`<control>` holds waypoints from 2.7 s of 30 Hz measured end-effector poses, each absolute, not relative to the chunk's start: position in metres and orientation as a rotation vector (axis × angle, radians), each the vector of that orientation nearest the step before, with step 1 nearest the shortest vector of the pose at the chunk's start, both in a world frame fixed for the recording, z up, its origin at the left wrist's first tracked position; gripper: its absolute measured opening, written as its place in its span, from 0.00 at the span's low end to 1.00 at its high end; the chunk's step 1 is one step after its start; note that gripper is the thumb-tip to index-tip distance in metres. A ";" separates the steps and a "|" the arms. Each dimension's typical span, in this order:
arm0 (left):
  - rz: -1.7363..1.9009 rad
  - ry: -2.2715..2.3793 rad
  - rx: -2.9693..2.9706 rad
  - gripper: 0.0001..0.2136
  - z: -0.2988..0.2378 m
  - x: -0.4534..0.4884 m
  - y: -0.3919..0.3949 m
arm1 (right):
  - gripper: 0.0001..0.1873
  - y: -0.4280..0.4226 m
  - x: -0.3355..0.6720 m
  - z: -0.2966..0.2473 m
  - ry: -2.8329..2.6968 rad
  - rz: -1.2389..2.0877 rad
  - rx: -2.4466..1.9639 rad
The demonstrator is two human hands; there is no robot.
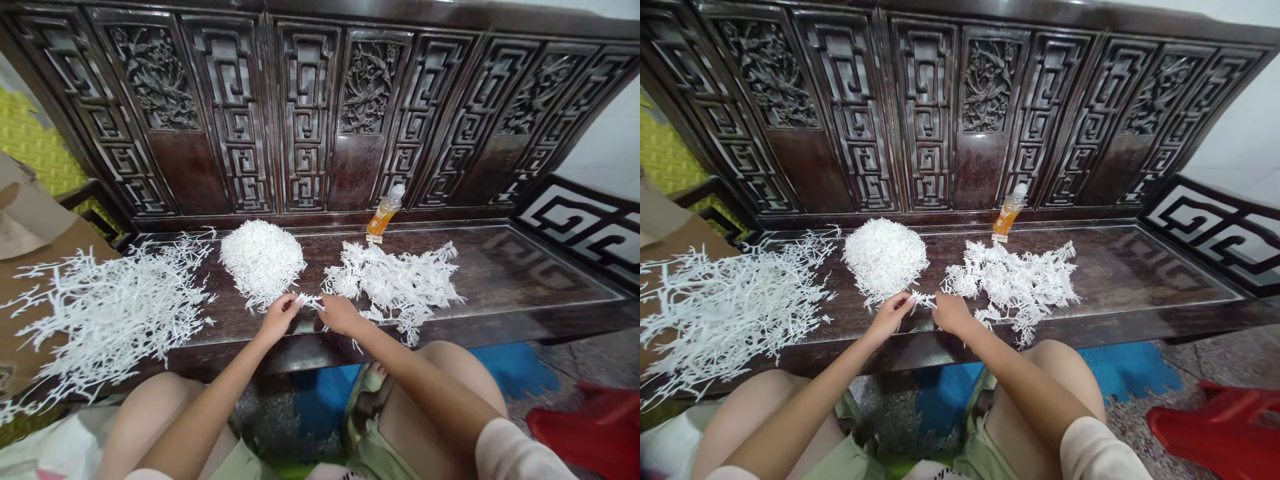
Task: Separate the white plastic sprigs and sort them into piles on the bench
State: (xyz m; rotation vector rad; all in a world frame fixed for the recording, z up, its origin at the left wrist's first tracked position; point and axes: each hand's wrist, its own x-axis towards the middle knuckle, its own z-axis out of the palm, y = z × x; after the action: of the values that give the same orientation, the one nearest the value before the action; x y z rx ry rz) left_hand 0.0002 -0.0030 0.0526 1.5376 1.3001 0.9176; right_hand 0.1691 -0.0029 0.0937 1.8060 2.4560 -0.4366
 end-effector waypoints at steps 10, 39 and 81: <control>1.165 1.500 1.381 0.11 0.059 -0.007 0.003 | 0.11 0.017 0.188 0.102 2.584 -0.701 2.016; 0.694 1.191 1.815 0.16 0.046 0.015 -0.025 | 0.13 -0.012 0.177 0.144 1.709 -3.244 1.098; 1.225 1.032 0.847 0.18 0.087 -0.009 -0.009 | 0.19 0.001 0.164 0.075 2.166 -2.374 1.926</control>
State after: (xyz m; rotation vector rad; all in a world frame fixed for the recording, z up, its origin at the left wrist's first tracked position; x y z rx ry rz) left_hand -0.0086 -0.0089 0.0874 0.8468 1.0324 1.2249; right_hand 0.1644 0.0010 0.0751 1.9264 2.1662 -2.3740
